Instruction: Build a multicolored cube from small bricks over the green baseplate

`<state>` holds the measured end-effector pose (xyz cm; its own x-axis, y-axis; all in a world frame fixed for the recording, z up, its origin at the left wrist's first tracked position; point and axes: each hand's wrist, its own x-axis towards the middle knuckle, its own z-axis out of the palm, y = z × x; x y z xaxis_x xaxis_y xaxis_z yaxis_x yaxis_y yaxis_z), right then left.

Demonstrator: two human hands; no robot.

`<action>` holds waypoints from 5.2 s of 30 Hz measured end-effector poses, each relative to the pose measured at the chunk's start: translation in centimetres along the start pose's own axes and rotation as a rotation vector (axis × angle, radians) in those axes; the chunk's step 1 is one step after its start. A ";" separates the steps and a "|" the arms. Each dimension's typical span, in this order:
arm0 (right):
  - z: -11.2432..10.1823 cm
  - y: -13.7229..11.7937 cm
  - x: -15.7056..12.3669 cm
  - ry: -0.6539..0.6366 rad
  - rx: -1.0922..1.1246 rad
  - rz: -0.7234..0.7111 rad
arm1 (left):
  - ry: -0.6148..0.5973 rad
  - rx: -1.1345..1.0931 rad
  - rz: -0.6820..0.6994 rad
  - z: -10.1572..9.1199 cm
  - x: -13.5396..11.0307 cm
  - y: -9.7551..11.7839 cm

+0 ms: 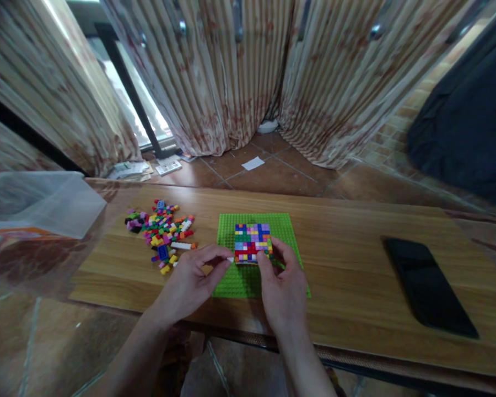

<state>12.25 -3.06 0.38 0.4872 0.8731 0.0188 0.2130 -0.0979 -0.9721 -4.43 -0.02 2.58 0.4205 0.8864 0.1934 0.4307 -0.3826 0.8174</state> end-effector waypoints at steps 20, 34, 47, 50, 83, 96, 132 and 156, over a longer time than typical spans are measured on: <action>-0.2 0.0 0.0 0.004 -0.074 0.009 | 0.071 0.021 -0.022 1.5 0.1 0.1; -0.5 0.4 0.0 0.009 -0.126 0.017 | 0.148 0.129 0.027 2.1 -0.1 0.4; -0.2 0.1 0.0 -0.010 -0.080 0.001 | 0.225 0.074 0.063 1.8 -0.2 0.2; -0.2 0.1 0.0 -0.016 -0.067 -0.019 | 0.230 0.064 0.107 1.7 -0.1 0.2; -0.1 -0.2 -0.1 0.001 -0.079 -0.044 | 0.250 0.077 0.003 2.8 -0.2 -0.2; -0.2 -0.2 -0.1 -0.014 -0.093 -0.032 | 0.263 -0.022 0.077 2.1 -0.1 0.5; -0.3 -0.4 -0.1 -0.013 -0.178 -0.040 | 0.259 -0.071 0.054 2.0 0.1 -0.1; -0.3 -0.1 -0.2 -0.008 -0.169 -0.078 | 0.260 -0.128 0.065 1.7 0.1 0.3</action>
<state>12.36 -3.33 0.58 0.4571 0.8849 0.0897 0.3891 -0.1083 -0.9148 -2.93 -0.53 1.92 0.2178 0.9043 0.3671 0.2985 -0.4198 0.8571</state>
